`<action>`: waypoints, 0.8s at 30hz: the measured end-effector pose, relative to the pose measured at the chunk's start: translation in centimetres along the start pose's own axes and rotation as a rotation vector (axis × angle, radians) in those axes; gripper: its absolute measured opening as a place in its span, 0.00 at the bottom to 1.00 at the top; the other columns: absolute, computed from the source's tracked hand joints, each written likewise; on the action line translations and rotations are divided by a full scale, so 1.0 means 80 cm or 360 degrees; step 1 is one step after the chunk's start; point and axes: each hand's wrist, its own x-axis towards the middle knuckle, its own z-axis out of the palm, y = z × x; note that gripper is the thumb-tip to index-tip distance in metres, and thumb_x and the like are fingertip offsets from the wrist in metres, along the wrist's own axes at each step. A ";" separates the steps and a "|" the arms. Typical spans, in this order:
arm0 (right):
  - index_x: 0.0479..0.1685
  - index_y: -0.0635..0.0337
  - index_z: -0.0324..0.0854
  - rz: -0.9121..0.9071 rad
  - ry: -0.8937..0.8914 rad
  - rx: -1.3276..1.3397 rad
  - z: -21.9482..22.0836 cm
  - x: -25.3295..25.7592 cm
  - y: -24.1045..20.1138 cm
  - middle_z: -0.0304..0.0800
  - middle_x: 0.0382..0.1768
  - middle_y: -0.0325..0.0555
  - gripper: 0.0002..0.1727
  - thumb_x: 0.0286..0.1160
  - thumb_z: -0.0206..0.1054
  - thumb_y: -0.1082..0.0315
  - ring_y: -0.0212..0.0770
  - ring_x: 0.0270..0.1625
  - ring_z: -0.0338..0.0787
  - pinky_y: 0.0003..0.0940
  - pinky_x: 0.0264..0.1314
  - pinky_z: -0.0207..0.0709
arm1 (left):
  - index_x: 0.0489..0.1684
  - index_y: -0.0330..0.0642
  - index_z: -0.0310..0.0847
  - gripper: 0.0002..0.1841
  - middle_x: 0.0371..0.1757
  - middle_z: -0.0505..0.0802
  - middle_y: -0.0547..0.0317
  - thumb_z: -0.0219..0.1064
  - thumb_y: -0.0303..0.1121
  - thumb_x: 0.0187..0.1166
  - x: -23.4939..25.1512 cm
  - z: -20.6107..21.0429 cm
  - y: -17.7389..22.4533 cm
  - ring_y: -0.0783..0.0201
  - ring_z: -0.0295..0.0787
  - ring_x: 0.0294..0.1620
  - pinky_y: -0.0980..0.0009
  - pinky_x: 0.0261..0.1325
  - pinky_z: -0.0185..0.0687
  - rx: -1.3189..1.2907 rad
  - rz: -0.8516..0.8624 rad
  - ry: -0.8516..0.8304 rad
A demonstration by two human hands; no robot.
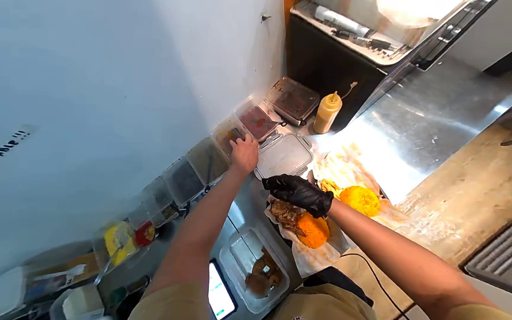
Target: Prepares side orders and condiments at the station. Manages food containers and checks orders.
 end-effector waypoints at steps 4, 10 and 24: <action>0.67 0.55 0.85 0.0129 0.0084 -0.0117 -0.011 0.040 0.004 0.93 0.59 0.48 0.19 0.82 0.68 0.59 0.42 0.62 0.90 0.48 0.71 0.79 | 0.67 0.35 0.79 0.16 0.69 0.82 0.33 0.55 0.30 0.88 -0.004 -0.008 -0.009 0.30 0.82 0.65 0.26 0.81 0.54 0.0108 0.0189 0.0024; 0.55 0.54 0.88 0.0400 0.0209 -0.0317 -0.017 0.104 0.031 0.92 0.53 0.53 0.18 0.82 0.62 0.52 0.54 0.60 0.89 0.63 0.61 0.77 | 0.68 0.32 0.78 0.16 0.71 0.81 0.35 0.56 0.23 0.85 -0.017 -0.013 -0.005 0.32 0.80 0.68 0.28 0.78 0.62 0.0320 0.0249 -0.0137; 0.50 0.60 0.87 0.0455 0.0219 -0.0277 0.010 0.142 0.047 0.91 0.52 0.59 0.20 0.79 0.64 0.51 0.59 0.59 0.89 0.66 0.57 0.78 | 0.67 0.29 0.78 0.20 0.74 0.78 0.30 0.52 0.38 0.92 0.012 -0.023 -0.011 0.30 0.84 0.64 0.35 0.69 0.76 0.0396 0.0393 -0.0371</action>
